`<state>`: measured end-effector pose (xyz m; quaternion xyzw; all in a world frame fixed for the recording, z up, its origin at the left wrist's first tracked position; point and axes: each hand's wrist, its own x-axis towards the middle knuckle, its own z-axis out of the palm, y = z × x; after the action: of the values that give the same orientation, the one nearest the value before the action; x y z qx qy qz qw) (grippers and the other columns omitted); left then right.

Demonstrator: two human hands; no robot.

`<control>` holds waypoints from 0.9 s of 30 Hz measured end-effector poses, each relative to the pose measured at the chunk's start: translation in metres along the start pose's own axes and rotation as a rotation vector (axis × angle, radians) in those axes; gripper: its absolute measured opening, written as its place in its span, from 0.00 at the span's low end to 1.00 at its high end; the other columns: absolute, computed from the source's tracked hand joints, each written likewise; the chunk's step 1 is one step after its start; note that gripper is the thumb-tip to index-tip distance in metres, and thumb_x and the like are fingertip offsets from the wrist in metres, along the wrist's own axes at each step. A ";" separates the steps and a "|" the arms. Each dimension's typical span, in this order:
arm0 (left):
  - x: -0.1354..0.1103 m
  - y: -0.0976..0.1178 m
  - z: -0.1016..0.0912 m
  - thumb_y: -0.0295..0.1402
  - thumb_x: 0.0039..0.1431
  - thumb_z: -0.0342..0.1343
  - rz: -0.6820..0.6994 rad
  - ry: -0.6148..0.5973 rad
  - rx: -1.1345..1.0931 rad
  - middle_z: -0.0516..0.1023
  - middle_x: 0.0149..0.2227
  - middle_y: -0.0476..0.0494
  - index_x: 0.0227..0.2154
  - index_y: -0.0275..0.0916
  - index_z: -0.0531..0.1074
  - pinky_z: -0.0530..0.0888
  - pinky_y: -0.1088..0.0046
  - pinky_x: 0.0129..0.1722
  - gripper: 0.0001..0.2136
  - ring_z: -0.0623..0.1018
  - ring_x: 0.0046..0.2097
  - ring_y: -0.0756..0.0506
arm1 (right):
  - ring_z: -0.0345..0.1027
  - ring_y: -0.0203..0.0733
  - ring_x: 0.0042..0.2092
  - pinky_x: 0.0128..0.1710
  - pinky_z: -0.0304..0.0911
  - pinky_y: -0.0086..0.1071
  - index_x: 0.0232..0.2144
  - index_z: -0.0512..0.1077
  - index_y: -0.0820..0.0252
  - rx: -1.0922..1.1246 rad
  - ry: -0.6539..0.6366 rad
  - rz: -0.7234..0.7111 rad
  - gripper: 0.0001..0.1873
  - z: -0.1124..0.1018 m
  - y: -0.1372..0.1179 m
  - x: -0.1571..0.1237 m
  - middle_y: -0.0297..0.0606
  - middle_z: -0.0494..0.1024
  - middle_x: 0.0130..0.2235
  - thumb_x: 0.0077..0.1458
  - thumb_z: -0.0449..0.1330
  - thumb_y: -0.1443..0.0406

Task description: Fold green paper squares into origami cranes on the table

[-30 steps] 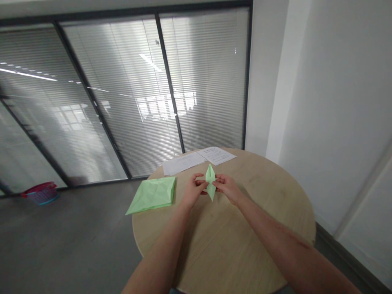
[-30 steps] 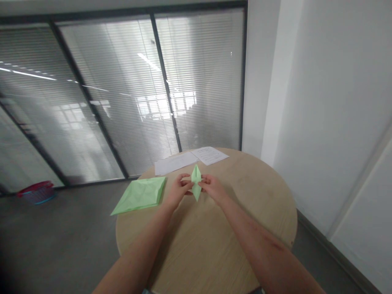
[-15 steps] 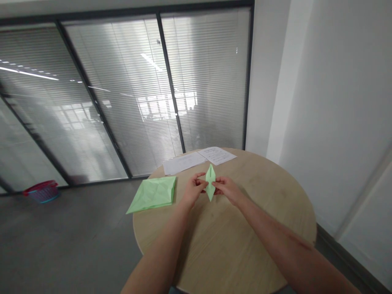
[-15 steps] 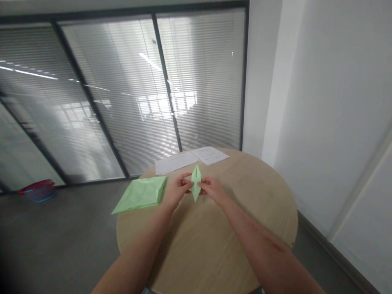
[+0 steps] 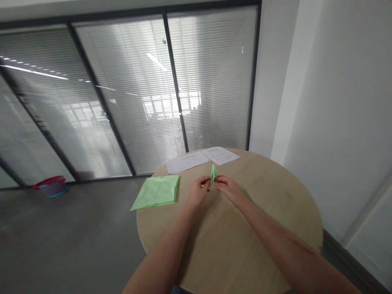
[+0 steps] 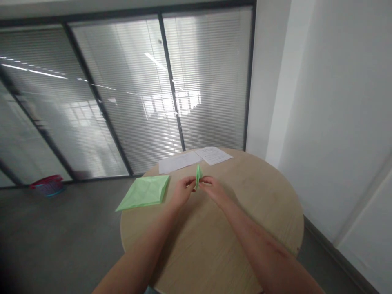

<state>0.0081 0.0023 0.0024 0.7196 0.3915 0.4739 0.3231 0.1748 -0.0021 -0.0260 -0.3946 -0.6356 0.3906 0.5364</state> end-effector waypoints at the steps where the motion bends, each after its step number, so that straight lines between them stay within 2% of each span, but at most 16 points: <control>1: 0.000 0.000 0.000 0.39 0.59 0.52 -0.027 -0.019 -0.054 0.80 0.38 0.41 0.38 0.36 0.79 0.74 0.71 0.32 0.15 0.77 0.36 0.45 | 0.69 0.47 0.49 0.46 0.65 0.38 0.39 0.77 0.57 0.000 0.017 -0.014 0.18 -0.001 -0.001 0.000 0.41 0.75 0.50 0.51 0.61 0.52; 3: -0.001 0.002 0.000 0.44 0.60 0.51 -0.072 -0.037 -0.149 0.80 0.39 0.41 0.39 0.36 0.78 0.75 0.71 0.32 0.17 0.77 0.39 0.44 | 0.69 0.47 0.50 0.47 0.65 0.39 0.38 0.78 0.55 0.028 0.034 -0.008 0.16 -0.001 -0.001 0.001 0.40 0.75 0.52 0.52 0.60 0.53; 5: -0.002 0.003 0.000 0.45 0.58 0.54 -0.090 -0.058 -0.186 0.80 0.39 0.40 0.41 0.36 0.77 0.76 0.71 0.33 0.18 0.77 0.39 0.44 | 0.71 0.47 0.46 0.45 0.66 0.40 0.38 0.78 0.55 0.050 0.006 0.019 0.15 -0.001 -0.001 0.002 0.39 0.78 0.47 0.52 0.59 0.54; 9: -0.002 0.003 0.000 0.41 0.53 0.61 -0.077 -0.070 -0.118 0.79 0.34 0.42 0.40 0.34 0.77 0.75 0.73 0.30 0.16 0.76 0.34 0.46 | 0.72 0.46 0.41 0.43 0.67 0.40 0.34 0.77 0.55 0.079 0.015 0.059 0.11 0.002 0.004 0.004 0.38 0.80 0.37 0.48 0.61 0.57; 12: -0.001 0.000 0.000 0.39 0.56 0.58 -0.069 -0.070 -0.126 0.79 0.35 0.42 0.39 0.34 0.77 0.75 0.74 0.29 0.14 0.77 0.33 0.46 | 0.72 0.44 0.36 0.41 0.68 0.39 0.29 0.73 0.56 0.108 0.066 0.075 0.08 0.003 0.006 0.004 0.37 0.78 0.32 0.45 0.63 0.60; 14: 0.000 -0.002 0.000 0.38 0.57 0.56 -0.074 -0.071 -0.143 0.80 0.34 0.43 0.41 0.35 0.77 0.75 0.75 0.28 0.14 0.77 0.32 0.47 | 0.71 0.42 0.34 0.39 0.68 0.38 0.28 0.69 0.56 0.152 0.095 0.082 0.10 0.004 0.003 0.003 0.35 0.75 0.29 0.43 0.65 0.60; 17: 0.001 -0.003 0.000 0.36 0.56 0.57 -0.109 -0.006 -0.156 0.78 0.28 0.48 0.50 0.35 0.73 0.73 0.76 0.25 0.19 0.75 0.26 0.50 | 0.71 0.41 0.34 0.37 0.70 0.38 0.31 0.65 0.55 0.278 0.119 0.101 0.15 0.006 -0.004 0.000 0.32 0.74 0.31 0.42 0.66 0.60; 20: -0.001 -0.001 0.000 0.34 0.57 0.58 -0.126 0.031 -0.168 0.76 0.25 0.51 0.59 0.37 0.64 0.72 0.78 0.23 0.27 0.74 0.22 0.52 | 0.71 0.41 0.33 0.36 0.71 0.39 0.38 0.63 0.53 0.383 0.082 0.112 0.21 0.008 -0.011 -0.003 0.30 0.73 0.31 0.43 0.66 0.59; 23: -0.003 0.004 -0.001 0.33 0.58 0.57 -0.105 0.013 -0.160 0.76 0.24 0.51 0.62 0.37 0.61 0.71 0.79 0.23 0.28 0.73 0.22 0.52 | 0.71 0.40 0.33 0.35 0.70 0.38 0.40 0.62 0.53 0.397 0.068 0.108 0.23 0.009 -0.014 -0.003 0.30 0.74 0.32 0.43 0.66 0.58; 27: -0.003 0.005 -0.001 0.35 0.58 0.57 -0.077 0.011 -0.147 0.77 0.25 0.50 0.61 0.37 0.65 0.72 0.78 0.23 0.27 0.73 0.23 0.52 | 0.72 0.41 0.34 0.36 0.71 0.39 0.38 0.63 0.53 0.406 0.076 0.109 0.21 0.009 -0.013 -0.002 0.31 0.75 0.33 0.43 0.67 0.58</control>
<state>0.0078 -0.0027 0.0054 0.6756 0.3848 0.4925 0.3910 0.1653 -0.0099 -0.0155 -0.3267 -0.5009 0.5238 0.6066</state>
